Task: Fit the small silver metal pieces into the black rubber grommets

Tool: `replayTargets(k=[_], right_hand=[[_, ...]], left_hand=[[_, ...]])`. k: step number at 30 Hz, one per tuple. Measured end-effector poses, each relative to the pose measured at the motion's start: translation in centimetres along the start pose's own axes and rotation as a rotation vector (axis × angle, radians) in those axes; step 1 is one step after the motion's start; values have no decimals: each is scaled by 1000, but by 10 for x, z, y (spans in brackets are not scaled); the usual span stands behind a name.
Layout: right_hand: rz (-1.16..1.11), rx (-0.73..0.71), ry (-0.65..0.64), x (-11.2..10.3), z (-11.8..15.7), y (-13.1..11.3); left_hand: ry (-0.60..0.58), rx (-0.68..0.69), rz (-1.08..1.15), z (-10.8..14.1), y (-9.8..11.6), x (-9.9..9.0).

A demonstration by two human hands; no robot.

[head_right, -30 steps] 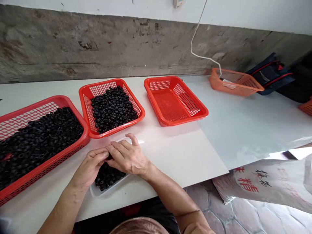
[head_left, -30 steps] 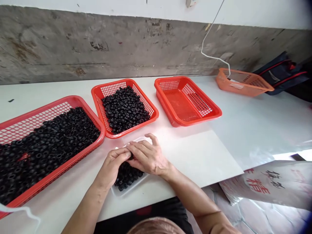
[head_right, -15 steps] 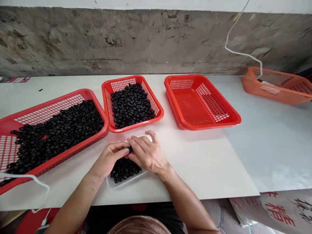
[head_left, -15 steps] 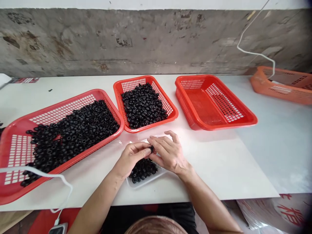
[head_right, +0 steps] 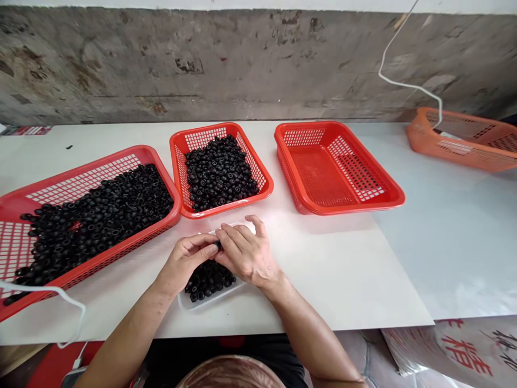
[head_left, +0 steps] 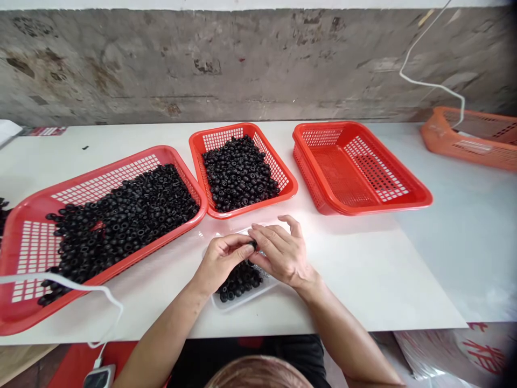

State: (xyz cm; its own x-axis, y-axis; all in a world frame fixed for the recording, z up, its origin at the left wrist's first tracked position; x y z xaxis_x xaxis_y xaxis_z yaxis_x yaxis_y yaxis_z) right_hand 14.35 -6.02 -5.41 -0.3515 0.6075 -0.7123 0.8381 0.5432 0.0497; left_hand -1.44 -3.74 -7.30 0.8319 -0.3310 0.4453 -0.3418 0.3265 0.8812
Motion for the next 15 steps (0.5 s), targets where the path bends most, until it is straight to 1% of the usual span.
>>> replayTargets(k=[4,6,11,15], right_hand=[[-43,31,5,1,-1,-1],[-99,39,-14,2,-1,-1],[-336,73,-139,1,-4,4],[-536,145,-155,-4,-6,10]], left_hand=[[10,8,-15,0,2,0],[24,15,-26,0,3,-1],[84,29,0,-1,2,-6],[85,10,-2,-1,1,-7]])
Point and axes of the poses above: each hand's wrist, its own z-axis away from the middle knuckle, its own x-axis out of the palm, y = z × x, the point moved 3 cm from there along -z, towards the middle knuckle, and after that the axes turned 13 degrees about z, right-handed, at the moved point
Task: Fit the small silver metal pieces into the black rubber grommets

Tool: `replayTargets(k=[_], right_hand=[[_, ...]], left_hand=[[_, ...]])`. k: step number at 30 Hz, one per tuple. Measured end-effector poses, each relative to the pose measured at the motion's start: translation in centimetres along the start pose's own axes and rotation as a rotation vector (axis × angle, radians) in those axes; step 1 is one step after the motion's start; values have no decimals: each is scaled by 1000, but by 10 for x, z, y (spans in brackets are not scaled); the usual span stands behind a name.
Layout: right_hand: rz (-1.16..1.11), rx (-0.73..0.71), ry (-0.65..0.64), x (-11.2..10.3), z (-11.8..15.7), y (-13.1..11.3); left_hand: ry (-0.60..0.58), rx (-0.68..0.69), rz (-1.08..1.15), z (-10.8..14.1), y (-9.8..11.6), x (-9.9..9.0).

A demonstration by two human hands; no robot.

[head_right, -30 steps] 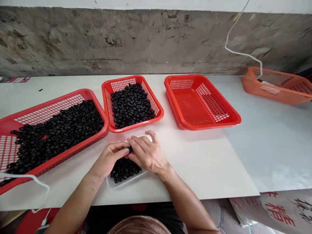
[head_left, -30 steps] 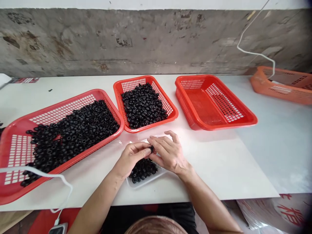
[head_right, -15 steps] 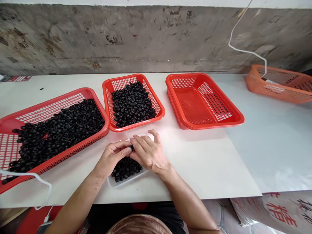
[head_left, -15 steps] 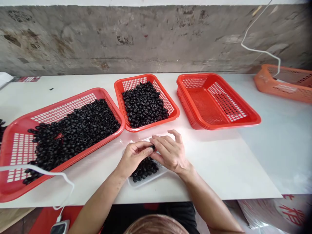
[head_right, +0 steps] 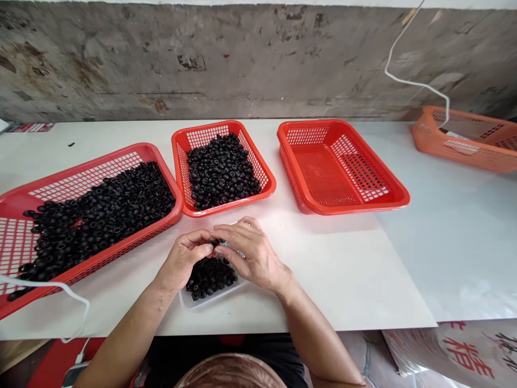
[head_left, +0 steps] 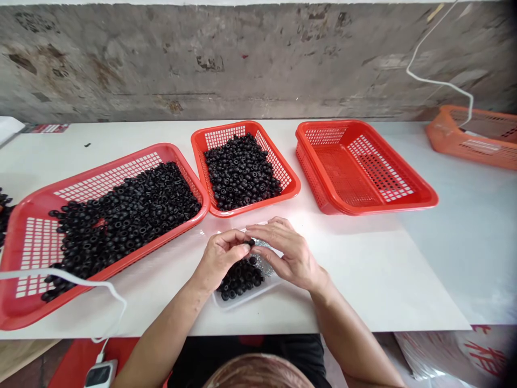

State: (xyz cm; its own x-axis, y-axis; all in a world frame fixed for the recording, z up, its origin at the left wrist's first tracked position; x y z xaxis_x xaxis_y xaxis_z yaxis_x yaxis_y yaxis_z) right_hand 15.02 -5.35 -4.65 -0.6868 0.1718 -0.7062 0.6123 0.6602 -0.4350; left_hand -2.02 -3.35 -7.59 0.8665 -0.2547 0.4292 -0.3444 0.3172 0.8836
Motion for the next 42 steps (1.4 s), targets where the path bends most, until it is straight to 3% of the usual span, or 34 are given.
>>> replayTargets(k=[5,11,18,28,34,42], right_hand=[[-129,86,11,1,0,4],[-8,61,83,0,-1,5],[102,39,82,-2,0,4],[88,66,91,1,1,6],[28,41,76,2,0,7],[22,-9,151,4,1,8]], left_hand=[[-24,-5,-48,1,2,2],[13,-19,-8,1,1,3],[53,-3,22,-2,-1,0],[75,71,-143,4,1,1],[64,36,-46,1,1,2],[-3,-65,117,0,0,3]])
Point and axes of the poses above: each hand's wrist, its own z-axis away from the middle knuckle, its own x-axis out of the palm, y = z × x, the point moved 3 cm from there along -z, towards the middle knuckle, and after that the axes turned 13 degrees about z, right-handed, at the moved point
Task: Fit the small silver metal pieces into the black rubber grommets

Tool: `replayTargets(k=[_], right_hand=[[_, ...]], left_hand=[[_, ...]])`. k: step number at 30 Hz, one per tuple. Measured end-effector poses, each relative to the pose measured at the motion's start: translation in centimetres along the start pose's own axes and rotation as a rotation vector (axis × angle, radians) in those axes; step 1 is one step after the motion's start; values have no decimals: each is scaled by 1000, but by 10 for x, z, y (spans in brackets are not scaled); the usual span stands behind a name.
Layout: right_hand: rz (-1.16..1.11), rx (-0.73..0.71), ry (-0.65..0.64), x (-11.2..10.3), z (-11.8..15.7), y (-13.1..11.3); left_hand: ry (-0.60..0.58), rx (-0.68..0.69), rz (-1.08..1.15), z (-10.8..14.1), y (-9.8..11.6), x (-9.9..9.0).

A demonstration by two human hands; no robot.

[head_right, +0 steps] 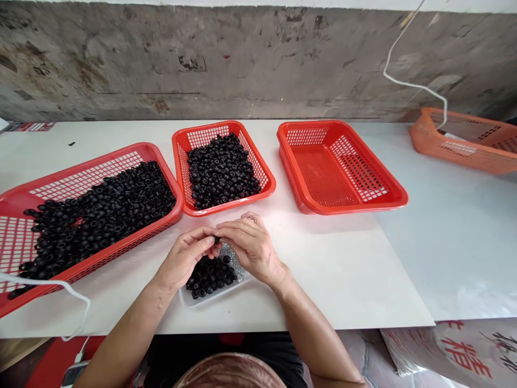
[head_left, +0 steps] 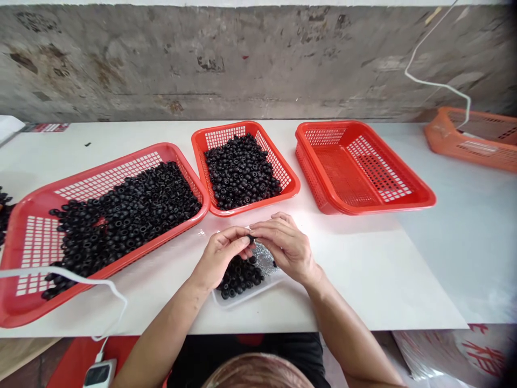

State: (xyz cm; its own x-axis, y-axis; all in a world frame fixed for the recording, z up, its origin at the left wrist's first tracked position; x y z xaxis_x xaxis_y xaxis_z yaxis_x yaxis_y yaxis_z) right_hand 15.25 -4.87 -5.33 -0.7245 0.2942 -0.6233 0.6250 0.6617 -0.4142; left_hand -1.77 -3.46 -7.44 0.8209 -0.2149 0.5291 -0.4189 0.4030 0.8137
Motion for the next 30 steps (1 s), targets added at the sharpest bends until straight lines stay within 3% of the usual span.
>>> replayTargets(k=[6,18,30], right_hand=[[9,-72,19,0,0,-2],[-85,111,-109,1,-1,-2],[-26,194,-84,0,2,-1]], left_hand=[[6,-52,61,-1,2,0],[97,36,-14,-1,2,-2],[117,72,13,-2,-2,-3]])
Point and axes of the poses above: each hand's wrist, its own z-axis away from the middle knuckle, its own x-axis out of the palm, y = z × x, the point moved 3 cm from there along -z, towards the middle knuckle, and after that the axes turned 13 degrees about z, right-handed, at the moved point
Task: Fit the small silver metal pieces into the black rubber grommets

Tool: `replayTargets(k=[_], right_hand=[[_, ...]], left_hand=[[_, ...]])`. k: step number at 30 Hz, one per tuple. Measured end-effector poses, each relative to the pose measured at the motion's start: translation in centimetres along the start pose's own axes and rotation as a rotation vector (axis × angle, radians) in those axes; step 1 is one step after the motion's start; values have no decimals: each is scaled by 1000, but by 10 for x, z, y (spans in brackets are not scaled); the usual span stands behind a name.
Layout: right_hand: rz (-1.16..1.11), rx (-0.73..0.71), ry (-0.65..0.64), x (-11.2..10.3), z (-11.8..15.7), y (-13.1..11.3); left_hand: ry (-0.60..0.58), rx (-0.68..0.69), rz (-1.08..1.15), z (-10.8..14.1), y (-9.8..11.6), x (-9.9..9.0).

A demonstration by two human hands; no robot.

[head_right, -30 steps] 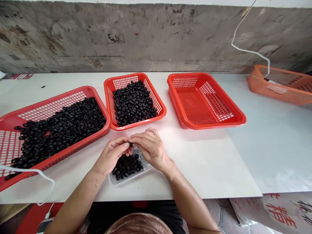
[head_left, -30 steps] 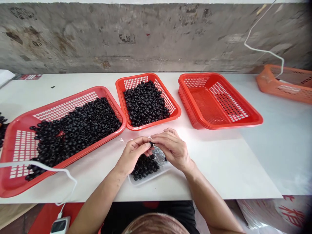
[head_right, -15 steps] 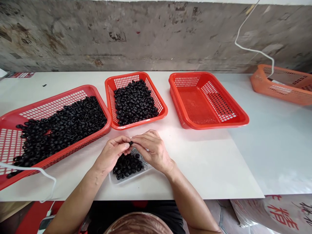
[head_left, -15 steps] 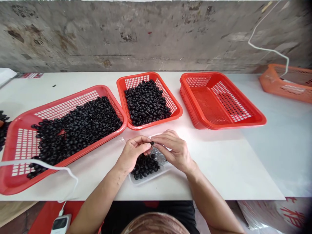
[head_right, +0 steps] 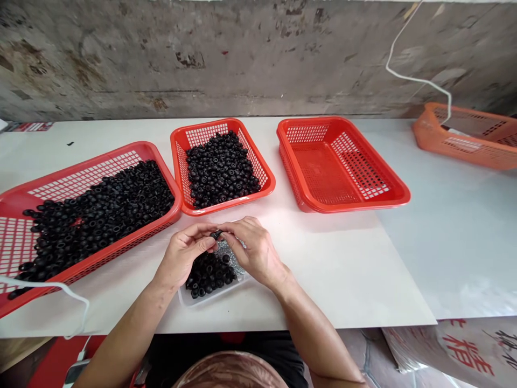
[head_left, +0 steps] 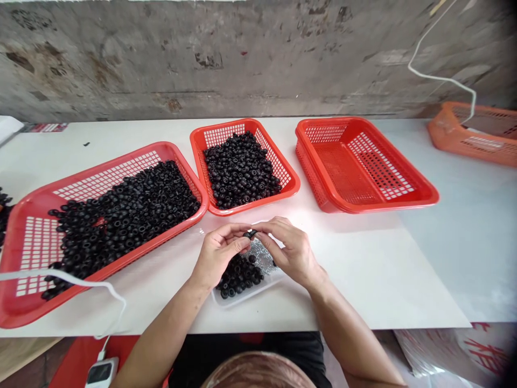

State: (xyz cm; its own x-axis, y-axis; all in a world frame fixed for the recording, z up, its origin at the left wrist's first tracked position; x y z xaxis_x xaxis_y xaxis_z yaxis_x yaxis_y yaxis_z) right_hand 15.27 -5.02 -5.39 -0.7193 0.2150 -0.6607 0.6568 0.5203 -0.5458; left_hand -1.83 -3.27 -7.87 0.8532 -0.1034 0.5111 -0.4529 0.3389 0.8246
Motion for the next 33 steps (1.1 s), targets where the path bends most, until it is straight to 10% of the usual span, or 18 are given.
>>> replayTargets(k=[33], right_hand=[[127,136,-183,-5,-24,-36]], left_hand=[[-54,425,-356,13,10,-2]])
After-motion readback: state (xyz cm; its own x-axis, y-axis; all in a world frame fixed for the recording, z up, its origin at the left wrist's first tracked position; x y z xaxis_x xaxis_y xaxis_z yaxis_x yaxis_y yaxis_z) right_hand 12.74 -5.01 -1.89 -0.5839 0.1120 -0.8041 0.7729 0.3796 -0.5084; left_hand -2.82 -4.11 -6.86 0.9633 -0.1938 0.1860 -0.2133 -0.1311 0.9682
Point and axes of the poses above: each hand's wrist, its own z-axis away from the middle knuckle, its own x-axis out of the palm, y = z × x, the point moved 3 cm from there along -z, towards the middle knuckle, and after that the axes turned 13 degrees about z, right-handed, at the moved point
